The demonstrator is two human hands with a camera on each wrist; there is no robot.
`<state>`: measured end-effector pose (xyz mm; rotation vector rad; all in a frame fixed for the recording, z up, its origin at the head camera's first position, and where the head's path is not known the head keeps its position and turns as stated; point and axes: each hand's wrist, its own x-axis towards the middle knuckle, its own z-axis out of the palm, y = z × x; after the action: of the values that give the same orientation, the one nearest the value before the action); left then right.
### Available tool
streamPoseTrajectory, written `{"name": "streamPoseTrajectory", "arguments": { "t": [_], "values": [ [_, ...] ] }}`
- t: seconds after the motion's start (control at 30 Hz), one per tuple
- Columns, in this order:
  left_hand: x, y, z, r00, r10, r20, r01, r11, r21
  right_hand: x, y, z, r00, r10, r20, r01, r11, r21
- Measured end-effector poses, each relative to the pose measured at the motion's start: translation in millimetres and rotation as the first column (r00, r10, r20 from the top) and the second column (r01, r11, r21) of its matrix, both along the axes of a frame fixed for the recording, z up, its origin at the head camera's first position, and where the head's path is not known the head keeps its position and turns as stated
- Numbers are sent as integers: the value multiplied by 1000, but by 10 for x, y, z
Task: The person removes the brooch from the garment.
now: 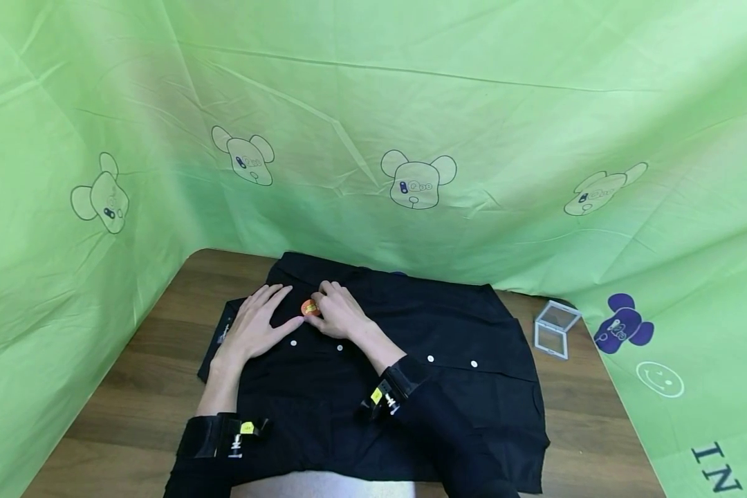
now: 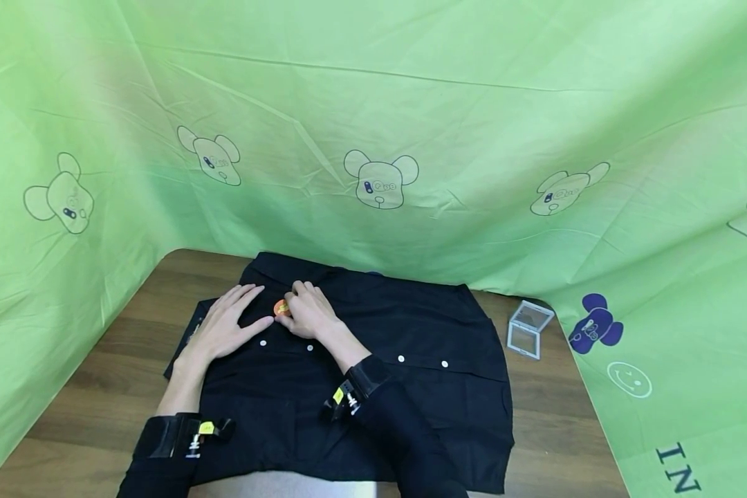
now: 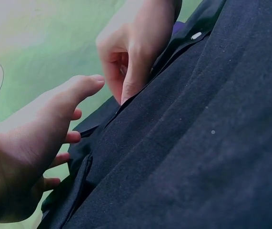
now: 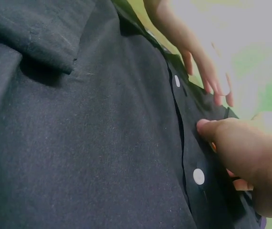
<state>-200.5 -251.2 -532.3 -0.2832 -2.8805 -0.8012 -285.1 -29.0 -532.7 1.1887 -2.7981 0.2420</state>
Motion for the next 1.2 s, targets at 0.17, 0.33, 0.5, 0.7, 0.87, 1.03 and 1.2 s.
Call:
{"name": "streamPoseTrajectory", "arguments": {
  "t": [0.17, 0.33, 0.5, 0.7, 0.87, 1.03, 1.2],
  "values": [
    [-3, 12, 10, 1000, -5, -2, 5, 1000, 0, -245, -1, -349, 1000, 20, -12, -21, 998, -51],
    [-4, 11, 53, 1000, -20, -7, 20, 1000, 11, -230, 27, -227, 997, 30, 76, -22, 994, -106],
    [-1, 27, 105, 998, -39, -49, 41, 998, 41, -62, 55, 111, 986, 18, 167, 2, 992, -122],
    [-34, 63, 162, 992, -65, -112, 74, 994, 80, -50, 86, 228, 971, 35, 235, 8, 983, -182],
    [-81, 104, 199, 982, -92, -165, 106, 991, 78, -72, 118, 248, 962, 65, 266, 6, 966, -257],
    [-109, 155, 172, 968, -112, -227, 140, 984, 113, -80, 123, 248, 954, 81, 287, 10, 953, -303],
    [-132, 212, 113, 950, -121, -289, 170, 973, 154, -86, 127, 257, 947, 92, 308, 18, 941, -337]
  ]
}}
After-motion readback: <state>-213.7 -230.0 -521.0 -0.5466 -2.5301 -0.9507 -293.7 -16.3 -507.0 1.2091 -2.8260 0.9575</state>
